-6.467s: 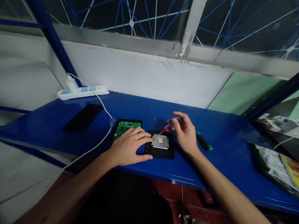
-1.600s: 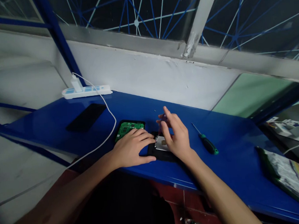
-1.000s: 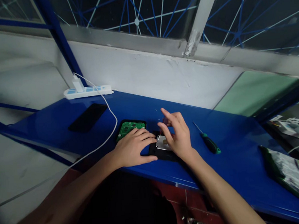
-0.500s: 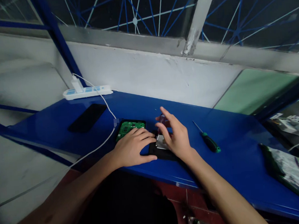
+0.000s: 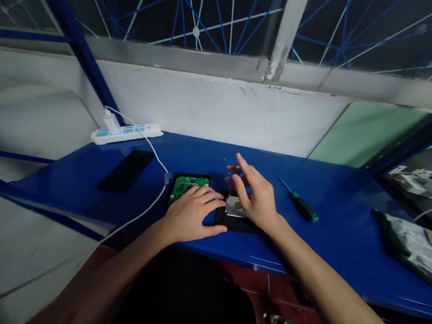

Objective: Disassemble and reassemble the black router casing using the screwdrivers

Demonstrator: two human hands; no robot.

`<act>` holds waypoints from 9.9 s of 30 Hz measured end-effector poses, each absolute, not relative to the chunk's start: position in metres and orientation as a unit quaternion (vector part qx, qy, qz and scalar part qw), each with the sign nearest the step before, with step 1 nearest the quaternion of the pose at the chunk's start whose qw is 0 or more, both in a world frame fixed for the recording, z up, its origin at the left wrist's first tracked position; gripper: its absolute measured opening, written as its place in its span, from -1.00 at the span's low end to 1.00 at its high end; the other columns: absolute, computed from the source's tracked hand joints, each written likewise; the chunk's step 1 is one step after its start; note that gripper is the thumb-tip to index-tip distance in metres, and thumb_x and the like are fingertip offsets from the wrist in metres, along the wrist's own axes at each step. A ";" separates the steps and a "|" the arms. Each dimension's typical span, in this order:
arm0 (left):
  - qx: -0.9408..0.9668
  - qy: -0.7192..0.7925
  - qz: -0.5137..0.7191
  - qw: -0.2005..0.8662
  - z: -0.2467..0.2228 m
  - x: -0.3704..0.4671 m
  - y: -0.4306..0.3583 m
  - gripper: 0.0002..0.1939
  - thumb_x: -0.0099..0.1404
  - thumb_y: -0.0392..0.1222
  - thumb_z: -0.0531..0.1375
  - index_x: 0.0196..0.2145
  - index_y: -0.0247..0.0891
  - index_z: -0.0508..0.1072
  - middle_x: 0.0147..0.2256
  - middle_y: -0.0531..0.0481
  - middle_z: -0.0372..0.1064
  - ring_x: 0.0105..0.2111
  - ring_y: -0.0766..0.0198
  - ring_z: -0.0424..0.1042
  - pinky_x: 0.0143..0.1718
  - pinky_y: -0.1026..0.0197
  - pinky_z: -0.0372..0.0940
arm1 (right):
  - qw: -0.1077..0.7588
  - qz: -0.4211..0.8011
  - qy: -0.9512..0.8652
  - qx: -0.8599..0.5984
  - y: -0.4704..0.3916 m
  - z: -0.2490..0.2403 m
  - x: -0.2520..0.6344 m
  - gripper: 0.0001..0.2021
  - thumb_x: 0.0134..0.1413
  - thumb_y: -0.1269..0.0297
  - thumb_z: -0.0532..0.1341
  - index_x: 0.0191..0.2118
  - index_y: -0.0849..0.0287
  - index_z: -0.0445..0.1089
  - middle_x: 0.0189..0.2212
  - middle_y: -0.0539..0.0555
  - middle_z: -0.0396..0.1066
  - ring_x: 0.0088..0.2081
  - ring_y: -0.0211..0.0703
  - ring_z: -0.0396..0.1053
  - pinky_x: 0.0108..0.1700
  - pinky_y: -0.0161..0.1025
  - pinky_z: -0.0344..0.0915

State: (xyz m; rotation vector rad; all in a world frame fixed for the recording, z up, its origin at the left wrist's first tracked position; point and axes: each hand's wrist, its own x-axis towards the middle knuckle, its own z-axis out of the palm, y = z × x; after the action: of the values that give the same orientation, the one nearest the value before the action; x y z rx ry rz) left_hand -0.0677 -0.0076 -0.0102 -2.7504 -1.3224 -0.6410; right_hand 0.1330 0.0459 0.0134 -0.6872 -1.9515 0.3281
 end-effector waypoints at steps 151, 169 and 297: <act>-0.877 -0.396 -0.205 -0.177 -0.016 -0.094 0.053 0.22 -0.02 0.33 0.39 0.39 -0.20 -0.09 0.27 -0.39 0.08 0.26 -0.41 0.11 0.17 -0.48 0.15 | 0.164 0.221 -0.898 -0.343 0.061 0.017 0.191 -0.28 -0.24 -0.26 0.42 -0.07 0.15 0.30 0.10 0.26 0.26 0.11 0.19 0.33 0.15 0.09 0.35; -0.855 -0.419 -0.204 -0.227 -0.013 -0.097 0.052 0.23 -0.08 0.27 0.44 0.35 -0.15 -0.13 0.24 -0.35 0.04 0.25 -0.36 0.12 0.17 -0.42 0.17 | 0.207 0.216 -0.905 -0.303 0.063 0.018 0.193 -0.49 0.06 0.27 0.31 0.14 0.07 0.23 0.28 0.19 0.17 0.29 0.13 0.19 0.31 0.16 0.19; -0.864 -0.351 -0.359 0.027 0.002 -0.061 0.056 0.08 0.14 -0.31 0.34 0.41 -0.12 -0.24 0.36 -0.23 -0.02 0.29 -0.15 0.05 0.22 -0.29 0.14 | 0.364 -0.031 -0.890 -0.274 0.055 0.007 0.171 -0.01 0.15 0.16 0.32 0.46 0.02 -0.38 0.44 0.30 -0.18 0.39 0.27 0.02 0.26 0.29 0.27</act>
State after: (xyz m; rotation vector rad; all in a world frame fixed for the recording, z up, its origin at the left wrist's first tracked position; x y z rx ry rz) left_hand -0.0606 0.0563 0.0016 -2.6698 -1.0846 -1.1097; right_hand 0.1707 0.0555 0.0072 -0.7045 -2.2887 -0.0803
